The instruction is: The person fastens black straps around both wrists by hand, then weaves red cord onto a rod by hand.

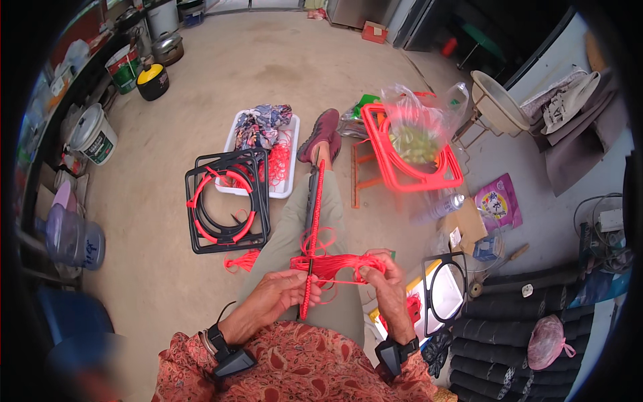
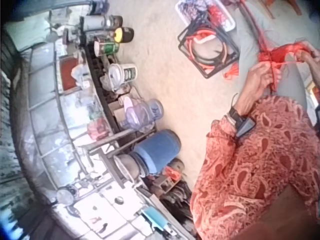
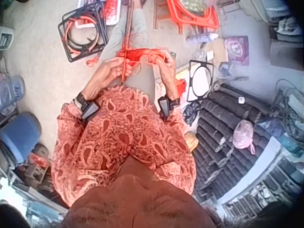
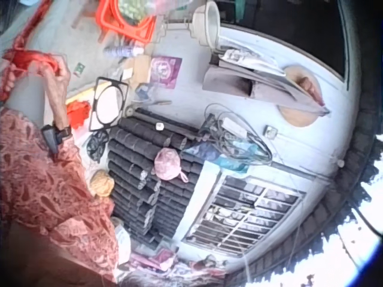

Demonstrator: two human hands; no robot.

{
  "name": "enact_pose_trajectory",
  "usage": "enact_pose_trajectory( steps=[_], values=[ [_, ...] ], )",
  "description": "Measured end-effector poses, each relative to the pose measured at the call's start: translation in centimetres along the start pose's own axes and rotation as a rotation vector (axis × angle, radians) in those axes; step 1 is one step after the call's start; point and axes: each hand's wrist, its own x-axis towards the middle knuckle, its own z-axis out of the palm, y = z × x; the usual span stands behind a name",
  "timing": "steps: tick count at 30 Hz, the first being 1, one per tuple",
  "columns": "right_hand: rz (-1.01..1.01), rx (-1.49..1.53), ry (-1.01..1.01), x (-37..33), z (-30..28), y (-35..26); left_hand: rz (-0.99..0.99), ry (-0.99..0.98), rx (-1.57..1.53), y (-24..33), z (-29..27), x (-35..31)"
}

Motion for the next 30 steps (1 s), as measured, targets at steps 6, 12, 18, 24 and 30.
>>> enact_pose_trajectory(
  steps=[6, 12, 18, 24, 30],
  values=[
    [-0.069, 0.704, 0.049, 0.6, -1.5, -1.5, -0.062, -0.105, -0.186, -1.1, -0.2, 1.0],
    [-0.048, 1.05, -0.052, 2.1, -0.4, -3.1, -0.057, -0.194, -0.297, -2.2, -0.1, 1.6],
    [0.039, 1.294, -0.104, 1.1, -2.7, -5.4, -0.025, -0.198, -0.359, -2.4, -0.2, 1.4],
    [0.212, 0.617, -0.253, -2.6, -6.2, -6.8, -0.048, -0.264, -0.393, -2.2, -0.7, 1.5],
    [0.48, -0.39, -0.352, -5.1, -4.1, -3.4, -0.054, -0.283, -0.365, -2.6, -0.5, 1.8]
  ],
)
